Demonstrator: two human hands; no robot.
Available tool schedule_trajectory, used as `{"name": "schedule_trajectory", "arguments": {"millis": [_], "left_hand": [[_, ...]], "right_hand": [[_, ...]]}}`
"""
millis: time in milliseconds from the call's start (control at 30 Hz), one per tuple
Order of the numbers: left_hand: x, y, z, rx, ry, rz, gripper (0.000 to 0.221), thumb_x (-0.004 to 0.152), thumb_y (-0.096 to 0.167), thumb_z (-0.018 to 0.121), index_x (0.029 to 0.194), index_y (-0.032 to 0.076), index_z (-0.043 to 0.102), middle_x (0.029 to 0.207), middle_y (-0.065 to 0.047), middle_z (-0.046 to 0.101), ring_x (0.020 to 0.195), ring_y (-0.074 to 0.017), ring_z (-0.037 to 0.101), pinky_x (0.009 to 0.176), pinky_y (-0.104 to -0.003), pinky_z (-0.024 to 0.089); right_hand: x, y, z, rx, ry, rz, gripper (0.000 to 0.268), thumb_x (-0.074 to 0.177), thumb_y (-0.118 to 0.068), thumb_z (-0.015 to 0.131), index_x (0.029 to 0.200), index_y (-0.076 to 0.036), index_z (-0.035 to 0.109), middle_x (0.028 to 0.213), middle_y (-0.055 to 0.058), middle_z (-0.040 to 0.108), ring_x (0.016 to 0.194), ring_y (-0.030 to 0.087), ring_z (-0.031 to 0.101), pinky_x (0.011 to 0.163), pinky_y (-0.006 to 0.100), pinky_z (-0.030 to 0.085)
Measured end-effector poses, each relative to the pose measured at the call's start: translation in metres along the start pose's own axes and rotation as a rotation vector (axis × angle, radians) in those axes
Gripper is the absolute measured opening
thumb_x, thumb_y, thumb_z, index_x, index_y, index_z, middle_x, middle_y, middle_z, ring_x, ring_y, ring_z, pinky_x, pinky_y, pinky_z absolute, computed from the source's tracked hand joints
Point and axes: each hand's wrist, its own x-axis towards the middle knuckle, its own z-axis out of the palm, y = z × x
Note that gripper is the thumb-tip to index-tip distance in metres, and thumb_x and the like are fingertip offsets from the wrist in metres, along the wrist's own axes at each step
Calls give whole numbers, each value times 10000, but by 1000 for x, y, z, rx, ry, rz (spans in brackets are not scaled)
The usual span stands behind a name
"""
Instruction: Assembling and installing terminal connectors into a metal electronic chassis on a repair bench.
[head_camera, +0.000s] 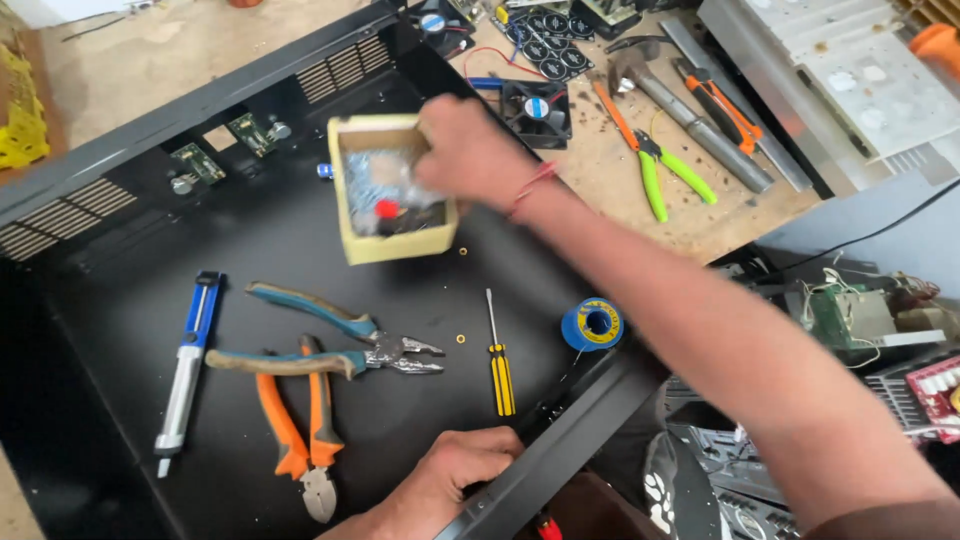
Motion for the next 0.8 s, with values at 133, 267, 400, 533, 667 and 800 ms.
{"name": "schedule_trajectory", "arguments": {"millis": [133,267,400,533,667,800], "left_hand": [[-2,0,4,-48,24,-41,234,892,274,807,963,52,780,915,-68,662,835,-168,688,691,-297,510],[-2,-3,4,7,22,-3,122,922,158,779,950,40,767,925,-52,658,834,-146,679,685,-279,502],[-3,-4,5,21,23,-4,149,945,186,754,923,39,743,895,-31,613,808,-125,624,677,-284,452],[-4,-5,5,16,26,-21,150,929,193,782,946,46,761,912,-39,625,823,-136,646,686,-276,459],[-3,-4,5,13,28,11,206,964,216,757,871,38,717,855,-36,566,749,-122,562,638,-281,398],[-3,-3,5,8,15,-9,177,957,177,762,860,37,713,859,-29,561,758,-111,564,647,-277,404]], "right_hand": [[-19,46,-85,-114,101,-159,96,772,-175,639,740,-104,582,754,11,564,688,180,521,583,361,400],[-57,91,-129,-217,167,-103,185,891,-174,642,805,-26,571,775,107,547,680,272,480,587,460,364],[-71,121,-122,24,73,314,262,973,8,628,1214,109,641,863,190,651,626,249,579,439,322,469],[-77,136,-107,6,78,471,377,993,31,531,1364,72,575,733,164,519,536,186,402,420,337,339],[-64,145,-96,20,47,515,404,998,59,576,1401,63,552,984,267,652,667,246,579,534,344,537],[-48,159,-96,-463,-18,422,300,998,-256,608,899,26,590,802,158,583,675,286,607,649,447,562]]}}
